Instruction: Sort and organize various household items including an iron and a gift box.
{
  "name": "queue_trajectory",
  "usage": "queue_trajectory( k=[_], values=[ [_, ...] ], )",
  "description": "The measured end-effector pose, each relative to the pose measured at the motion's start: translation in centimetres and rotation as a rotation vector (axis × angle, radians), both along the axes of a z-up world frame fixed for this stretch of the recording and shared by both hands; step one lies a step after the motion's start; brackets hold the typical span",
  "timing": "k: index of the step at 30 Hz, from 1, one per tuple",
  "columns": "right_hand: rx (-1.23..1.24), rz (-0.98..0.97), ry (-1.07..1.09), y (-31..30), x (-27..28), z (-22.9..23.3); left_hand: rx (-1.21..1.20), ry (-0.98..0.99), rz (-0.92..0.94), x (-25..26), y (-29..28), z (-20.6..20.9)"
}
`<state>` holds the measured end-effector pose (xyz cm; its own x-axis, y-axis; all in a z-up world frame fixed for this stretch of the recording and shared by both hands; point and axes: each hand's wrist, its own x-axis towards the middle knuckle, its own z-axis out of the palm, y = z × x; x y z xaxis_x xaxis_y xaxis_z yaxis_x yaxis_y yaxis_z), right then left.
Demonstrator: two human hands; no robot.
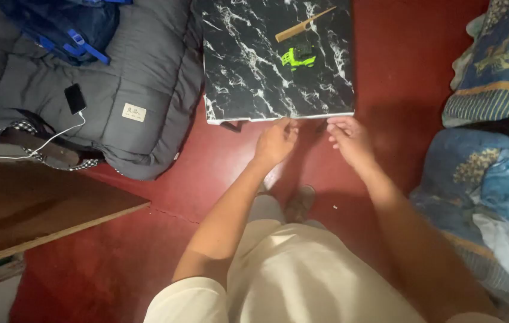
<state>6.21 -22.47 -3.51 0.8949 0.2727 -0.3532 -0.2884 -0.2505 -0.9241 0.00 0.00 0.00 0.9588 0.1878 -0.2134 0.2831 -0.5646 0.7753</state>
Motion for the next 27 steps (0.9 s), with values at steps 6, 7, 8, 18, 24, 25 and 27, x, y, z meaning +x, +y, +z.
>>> queue_trajectory(
  k=[6,7,8,18,24,25,27],
  values=[
    [-0.026,0.029,-0.043,1.3,3.3,-1.8,-0.041,0.012,0.085,2.2,0.7,-1.5],
    [-0.028,0.028,-0.044,1.6,4.0,-2.0,-0.042,0.010,0.085,2.9,0.9,-2.0],
    [-0.066,0.049,-0.141,1.9,4.6,-2.3,-0.066,-0.015,0.095,3.7,1.2,-2.6],
    [-0.355,0.201,-0.395,4.2,11.2,-2.8,-0.097,-0.086,0.139,10.2,4.4,-6.8],
    [-0.459,0.351,-0.431,7.1,14.8,-2.9,-0.179,-0.022,0.251,12.8,5.0,-8.2],
    [-0.461,0.371,-0.424,7.4,16.0,-3.1,-0.185,-0.012,0.269,13.4,4.7,-8.2],
    [-0.571,0.454,-0.818,8.3,17.5,-4.0,-0.179,0.000,0.316,13.6,4.4,-8.5]
  ],
)
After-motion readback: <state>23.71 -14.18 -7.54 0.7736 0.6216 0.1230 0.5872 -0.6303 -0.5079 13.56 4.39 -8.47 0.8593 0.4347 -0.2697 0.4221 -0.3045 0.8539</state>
